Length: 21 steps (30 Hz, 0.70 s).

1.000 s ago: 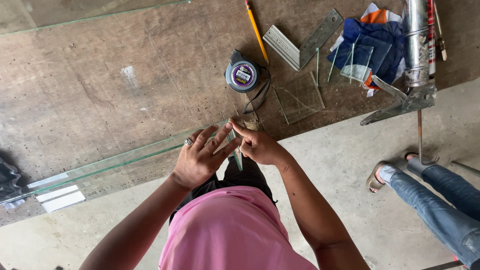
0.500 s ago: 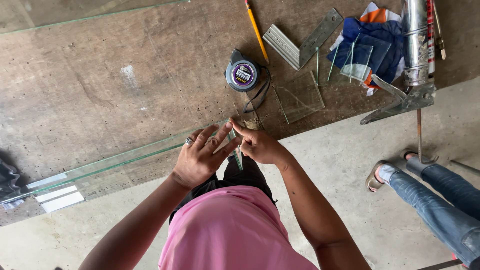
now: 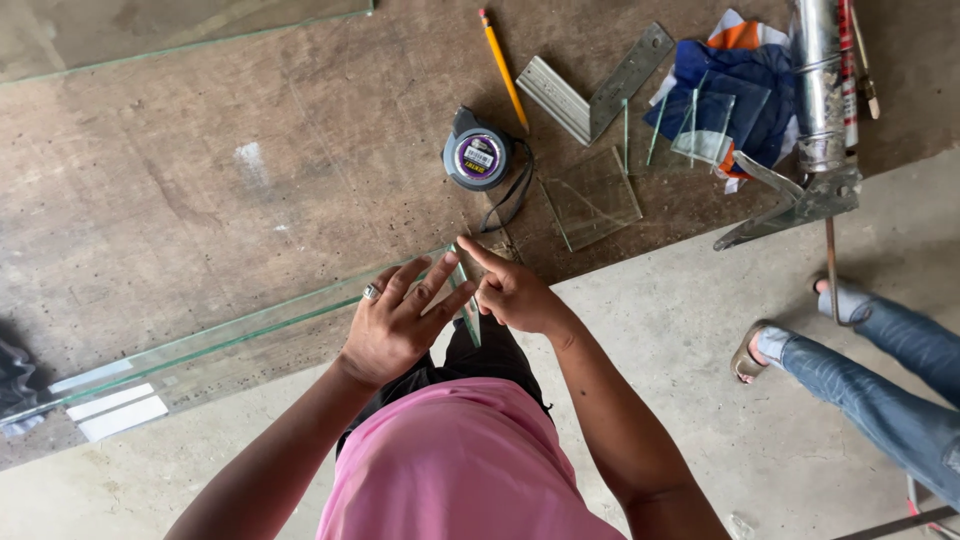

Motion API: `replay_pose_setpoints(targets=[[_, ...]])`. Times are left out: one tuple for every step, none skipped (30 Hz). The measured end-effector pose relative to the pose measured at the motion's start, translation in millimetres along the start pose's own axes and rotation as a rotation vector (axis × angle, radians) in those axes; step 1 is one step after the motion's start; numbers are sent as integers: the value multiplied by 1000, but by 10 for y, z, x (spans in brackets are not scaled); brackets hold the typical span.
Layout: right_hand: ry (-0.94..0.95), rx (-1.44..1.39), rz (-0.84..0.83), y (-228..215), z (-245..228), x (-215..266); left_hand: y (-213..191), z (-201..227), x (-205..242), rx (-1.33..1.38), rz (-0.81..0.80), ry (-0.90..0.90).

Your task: The person applies sealant along the edge of a glass panel using a caulking gun, then positions and aligns smaller glass pieces to form a corner joint. They adjust the pieces by hand and inspect the alignment on a workbench.

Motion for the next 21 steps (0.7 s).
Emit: replay_pose_setpoints(targets=[[6,-3,10,8,48,-17,-1,-4,-10,11,0,4],[-4,23,-4,22,96,-34,3,-7,-17,3,-13,11],[-18,50,-22,50,138,-64,-10,-14,-16,-10,-26,16],[-15,47,-16,29,98,-32,-8,-11,-21,-4,-28,19],[-7,61,-27,16,52,-8,-13,-12,-24,-2,-39,14],[1,76,-38,7,5,16,-22,-13,-25,1,-50,8],[2,73,-37,11,15,22,-15,-16,-8,3,-53,9],[3,90,-36,16,26,29,-7,-19,9,-2,-57,7],[7,108,-34,19,40,43,5,-19,25,-4,-61,6],[10,105,-32,14,6,79,3,-14,27,0,-63,7],[12,125,-34,7,-31,108,1,-14,27,2,-66,4],[14,145,-35,0,-69,136,-1,-14,26,4,-69,1],[15,144,-33,-2,-100,177,3,-12,32,5,-70,3],[32,156,-38,-1,-130,218,6,-10,39,4,-70,3],[48,168,-44,0,-161,257,6,-8,47,1,-70,2],[48,168,-43,13,-150,287,7,-7,38,1,-70,3],[69,179,-45,29,-136,316,4,-4,33,3,-66,7],[90,191,-48,47,-121,346,0,-1,30,5,-62,10],[90,191,-48,73,-53,359,0,-5,25,5,-62,10],[99,204,-42,97,17,374,-1,-6,21,1,-59,14],[108,217,-36,124,87,393,-1,-5,17,-1,-55,19]])
Point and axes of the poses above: each hand's wrist, its own x-axis away from the middle knuckle, its own y-axis out of the palm, z = x × y, the point moved 2 cm from there along -x, towards the middle knuckle, and after that the axes turned 10 degrees about x, right-handed, at the moved point
